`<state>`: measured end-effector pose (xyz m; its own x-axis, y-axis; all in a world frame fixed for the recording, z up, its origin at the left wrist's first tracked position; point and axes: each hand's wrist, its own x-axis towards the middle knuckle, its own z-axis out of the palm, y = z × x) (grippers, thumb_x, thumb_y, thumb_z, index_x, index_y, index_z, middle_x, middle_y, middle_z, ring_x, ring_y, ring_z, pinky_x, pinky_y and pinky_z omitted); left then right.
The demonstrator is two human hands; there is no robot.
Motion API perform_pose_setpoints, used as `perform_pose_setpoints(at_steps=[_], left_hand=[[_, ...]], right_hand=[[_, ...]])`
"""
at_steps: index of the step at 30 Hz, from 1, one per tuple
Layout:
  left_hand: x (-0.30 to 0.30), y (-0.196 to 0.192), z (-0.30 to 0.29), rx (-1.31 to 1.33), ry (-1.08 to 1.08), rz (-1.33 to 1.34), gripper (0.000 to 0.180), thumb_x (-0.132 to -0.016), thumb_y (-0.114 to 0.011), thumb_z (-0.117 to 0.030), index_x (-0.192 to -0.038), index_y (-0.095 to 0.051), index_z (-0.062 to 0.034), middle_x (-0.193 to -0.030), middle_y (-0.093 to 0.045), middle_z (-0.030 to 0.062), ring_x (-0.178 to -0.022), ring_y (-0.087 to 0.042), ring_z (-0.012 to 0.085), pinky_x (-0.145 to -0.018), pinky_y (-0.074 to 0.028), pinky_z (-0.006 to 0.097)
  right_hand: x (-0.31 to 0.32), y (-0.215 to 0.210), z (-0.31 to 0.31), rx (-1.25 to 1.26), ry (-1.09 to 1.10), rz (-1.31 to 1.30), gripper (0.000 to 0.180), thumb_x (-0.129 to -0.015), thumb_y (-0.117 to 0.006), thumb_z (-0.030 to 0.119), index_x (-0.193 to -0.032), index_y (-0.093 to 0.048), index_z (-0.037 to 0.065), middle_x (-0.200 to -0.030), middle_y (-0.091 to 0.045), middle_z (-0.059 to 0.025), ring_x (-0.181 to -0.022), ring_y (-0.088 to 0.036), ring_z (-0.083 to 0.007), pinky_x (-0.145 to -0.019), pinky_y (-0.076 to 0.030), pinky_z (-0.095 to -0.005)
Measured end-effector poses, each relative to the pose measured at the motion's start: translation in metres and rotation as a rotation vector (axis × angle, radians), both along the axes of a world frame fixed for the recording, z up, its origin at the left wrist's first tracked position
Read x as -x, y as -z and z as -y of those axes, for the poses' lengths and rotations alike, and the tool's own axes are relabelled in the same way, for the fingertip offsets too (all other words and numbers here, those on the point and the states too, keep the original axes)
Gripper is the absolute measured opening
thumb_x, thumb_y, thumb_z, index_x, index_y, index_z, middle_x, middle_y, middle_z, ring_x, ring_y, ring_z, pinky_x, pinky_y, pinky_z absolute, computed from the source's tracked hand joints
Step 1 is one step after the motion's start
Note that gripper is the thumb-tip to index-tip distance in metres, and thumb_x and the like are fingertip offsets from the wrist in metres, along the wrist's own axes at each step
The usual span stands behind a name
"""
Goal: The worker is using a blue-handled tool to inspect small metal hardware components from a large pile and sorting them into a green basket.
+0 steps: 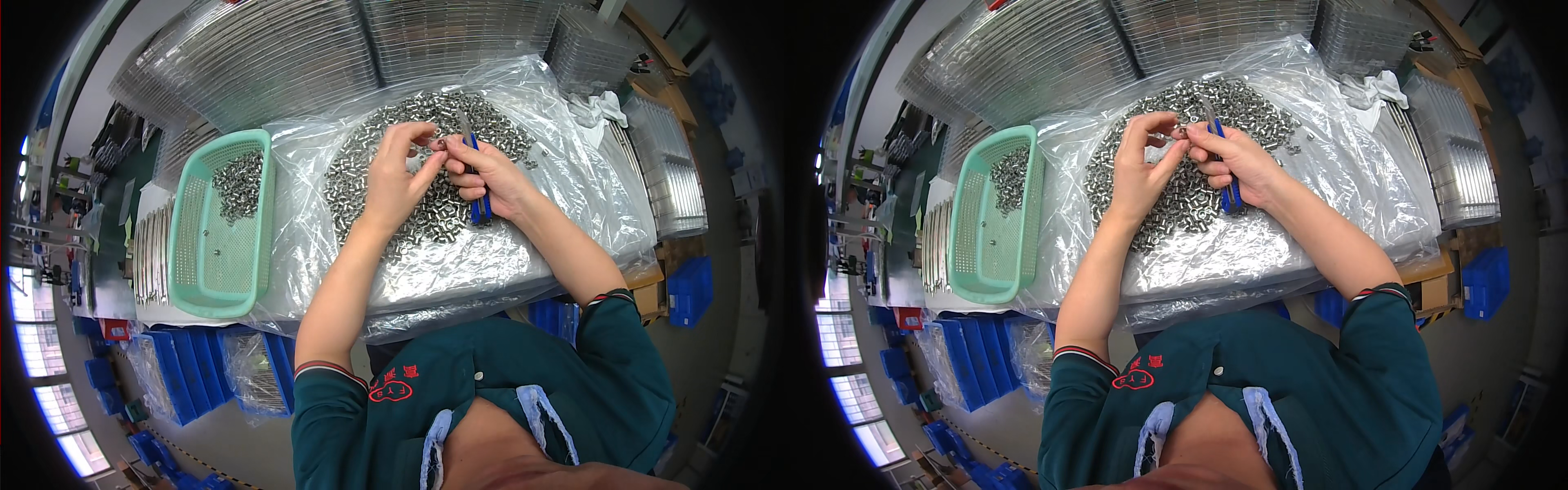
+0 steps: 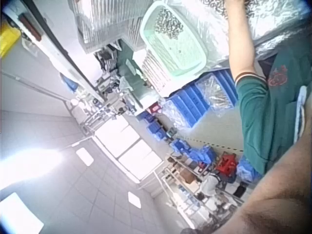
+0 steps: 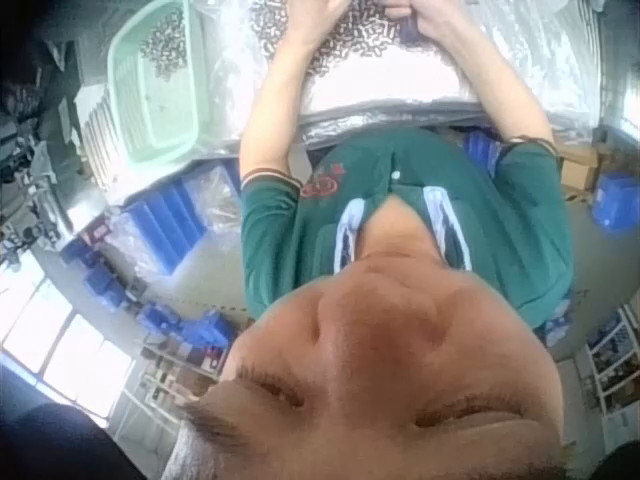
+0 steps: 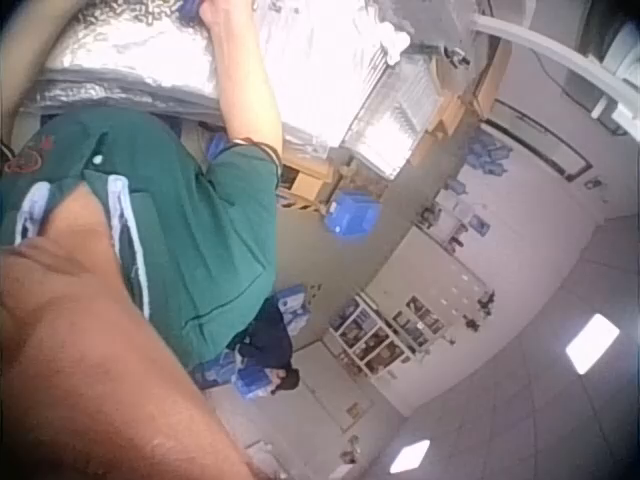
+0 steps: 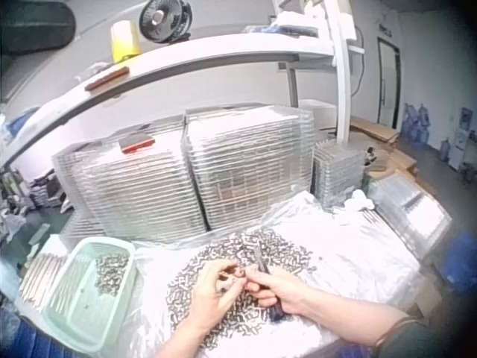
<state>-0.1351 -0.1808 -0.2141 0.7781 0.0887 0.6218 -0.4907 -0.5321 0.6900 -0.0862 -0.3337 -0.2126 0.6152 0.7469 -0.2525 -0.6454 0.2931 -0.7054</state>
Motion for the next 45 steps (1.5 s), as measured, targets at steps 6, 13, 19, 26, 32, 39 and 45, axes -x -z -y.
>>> perform_pose_setpoints(at_steps=[6,13,19,26,32,39,45], left_hand=[[0.000,0.008,-0.013,0.247,0.011,-0.066,0.016,-0.087,-0.054,-0.010,-0.100,-0.057,-0.0015,-0.088,-0.057,0.0049,-0.078,-0.055,0.0115,-0.068,-0.045,0.023],[0.000,0.001,-0.004,0.031,0.001,-0.006,0.015,-0.079,-0.061,-0.009,-0.094,-0.060,-0.0041,-0.087,-0.058,0.0063,-0.078,-0.057,0.0153,-0.065,-0.045,0.026],[-0.001,0.003,-0.003,-0.038,0.018,0.023,0.017,-0.076,-0.064,-0.008,-0.092,-0.062,-0.0058,-0.091,-0.057,0.0078,-0.081,-0.057,0.0200,-0.068,-0.047,0.029],[-0.001,0.003,-0.003,0.003,0.016,-0.013,0.017,-0.076,-0.064,-0.009,-0.092,-0.062,-0.0074,-0.094,-0.056,0.0080,-0.086,-0.056,0.0204,-0.067,-0.047,0.029],[-0.001,0.005,-0.004,0.042,0.025,-0.039,0.017,-0.076,-0.064,-0.010,-0.093,-0.062,-0.0070,-0.093,-0.057,0.0075,-0.085,-0.056,0.0198,-0.066,-0.046,0.029],[-0.002,0.007,-0.004,0.041,0.019,-0.023,0.017,-0.076,-0.066,-0.011,-0.091,-0.063,-0.0062,-0.091,-0.058,0.0068,-0.081,-0.057,0.0190,-0.065,-0.046,0.028],[-0.002,0.006,-0.004,0.024,0.017,-0.001,0.017,-0.075,-0.066,-0.012,-0.091,-0.063,-0.0062,-0.090,-0.059,0.0066,-0.079,-0.057,0.0187,-0.064,-0.046,0.028]], right_hand=[[0.000,-0.004,0.001,-0.023,-0.038,-0.044,0.029,-0.091,-0.047,0.027,-0.108,-0.052,0.003,-0.067,-0.044,0.0057,-0.045,-0.032,0.0020,-0.035,-0.026,-0.0121],[-0.001,-0.001,0.001,-0.020,-0.027,-0.050,0.022,-0.090,-0.050,0.025,-0.099,-0.053,0.005,-0.067,-0.046,0.0055,-0.044,-0.033,0.0018,-0.035,-0.026,-0.0124],[0.000,-0.003,0.001,-0.008,-0.007,-0.042,0.015,-0.087,-0.056,0.023,-0.084,-0.051,0.009,-0.067,-0.048,0.0051,-0.044,-0.034,0.0016,-0.035,-0.026,-0.0126],[0.000,-0.001,0.001,-0.006,-0.004,-0.018,0.014,-0.087,-0.057,0.022,-0.087,-0.050,0.010,-0.067,-0.048,0.0050,-0.044,-0.034,0.0016,-0.035,-0.026,-0.0126],[0.000,-0.001,0.001,-0.020,0.014,-0.050,0.013,-0.087,-0.056,0.022,-0.086,-0.050,0.010,-0.067,-0.048,0.0048,-0.044,-0.034,0.0015,-0.035,-0.026,-0.0126],[-0.001,-0.002,0.001,0.012,-0.013,-0.024,0.014,-0.088,-0.055,0.022,-0.082,-0.050,0.011,-0.067,-0.049,0.0052,-0.044,-0.034,0.0015,-0.035,-0.026,-0.0127],[-0.001,-0.001,0.001,0.021,-0.018,-0.023,0.013,-0.088,-0.055,0.022,-0.083,-0.050,0.011,-0.067,-0.049,0.0054,-0.044,-0.034,0.0015,-0.035,-0.026,-0.0127]])
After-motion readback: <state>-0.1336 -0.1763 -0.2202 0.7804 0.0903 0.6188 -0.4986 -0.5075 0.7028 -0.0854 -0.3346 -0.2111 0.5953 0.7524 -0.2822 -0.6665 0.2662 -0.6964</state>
